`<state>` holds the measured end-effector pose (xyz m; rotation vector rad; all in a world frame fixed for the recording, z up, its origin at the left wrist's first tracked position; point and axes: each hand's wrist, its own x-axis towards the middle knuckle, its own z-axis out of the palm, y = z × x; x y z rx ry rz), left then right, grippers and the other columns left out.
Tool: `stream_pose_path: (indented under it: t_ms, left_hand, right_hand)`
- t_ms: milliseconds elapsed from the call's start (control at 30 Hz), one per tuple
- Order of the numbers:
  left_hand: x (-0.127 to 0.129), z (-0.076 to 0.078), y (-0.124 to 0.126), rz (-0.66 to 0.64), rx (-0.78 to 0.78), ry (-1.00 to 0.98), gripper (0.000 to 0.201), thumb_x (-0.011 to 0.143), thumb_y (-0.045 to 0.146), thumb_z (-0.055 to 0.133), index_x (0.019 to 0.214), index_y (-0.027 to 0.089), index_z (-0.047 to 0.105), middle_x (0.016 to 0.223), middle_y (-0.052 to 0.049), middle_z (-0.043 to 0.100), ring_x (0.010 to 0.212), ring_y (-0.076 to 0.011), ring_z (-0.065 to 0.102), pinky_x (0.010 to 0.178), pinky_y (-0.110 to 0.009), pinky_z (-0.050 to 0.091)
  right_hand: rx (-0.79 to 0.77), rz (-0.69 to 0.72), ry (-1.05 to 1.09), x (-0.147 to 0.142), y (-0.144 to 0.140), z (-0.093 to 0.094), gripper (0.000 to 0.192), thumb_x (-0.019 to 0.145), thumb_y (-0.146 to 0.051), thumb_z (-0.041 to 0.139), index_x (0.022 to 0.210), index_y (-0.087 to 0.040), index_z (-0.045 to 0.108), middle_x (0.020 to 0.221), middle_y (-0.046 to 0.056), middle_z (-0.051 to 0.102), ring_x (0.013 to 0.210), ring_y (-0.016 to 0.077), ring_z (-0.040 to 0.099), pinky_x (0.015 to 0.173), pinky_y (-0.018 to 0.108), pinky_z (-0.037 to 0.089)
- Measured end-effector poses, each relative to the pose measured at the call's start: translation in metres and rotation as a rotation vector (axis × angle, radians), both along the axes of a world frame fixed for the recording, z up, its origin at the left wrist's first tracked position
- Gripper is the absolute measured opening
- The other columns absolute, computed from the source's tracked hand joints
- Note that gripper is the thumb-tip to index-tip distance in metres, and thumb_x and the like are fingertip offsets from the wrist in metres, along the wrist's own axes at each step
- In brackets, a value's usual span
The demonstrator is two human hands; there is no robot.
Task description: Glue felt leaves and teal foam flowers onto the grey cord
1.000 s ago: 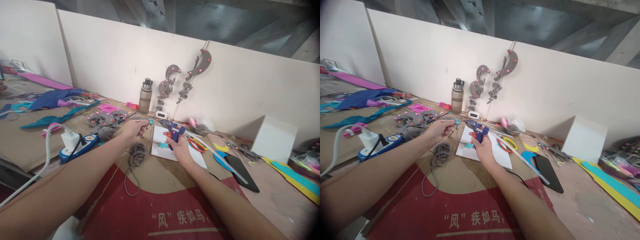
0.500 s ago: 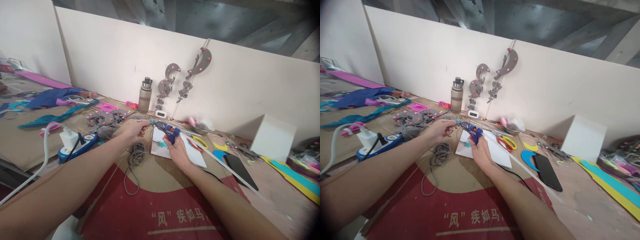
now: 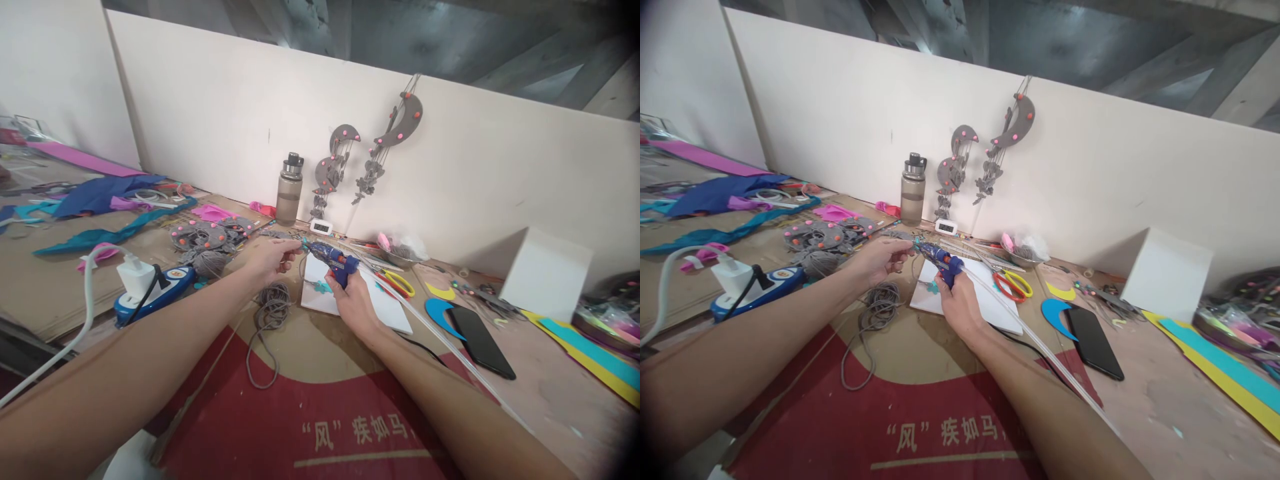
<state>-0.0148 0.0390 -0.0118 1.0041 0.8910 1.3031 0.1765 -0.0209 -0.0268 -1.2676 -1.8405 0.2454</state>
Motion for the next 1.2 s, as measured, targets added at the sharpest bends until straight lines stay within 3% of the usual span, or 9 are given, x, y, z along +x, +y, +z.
stream_pose_path:
  t_ms: [1200]
  left_hand:
    - [0.0007, 0.0011, -0.004, 0.005, 0.018, 0.005, 0.024, 0.058, 0.03, 0.075, 0.068, 0.011, 0.063, 0.067, -0.003, 0.06, 0.05, -0.0052, 0.045, 0.041, -0.018, 0.029]
  right_hand:
    - [0.008, -0.045, -0.084, -0.002, -0.0013, 0.0001, 0.021, 0.085, -0.033, 0.045, 0.09, -0.017, 0.058, 0.089, 0.01, 0.064, 0.081, 0.0226, 0.057, 0.078, 0.036, 0.044]
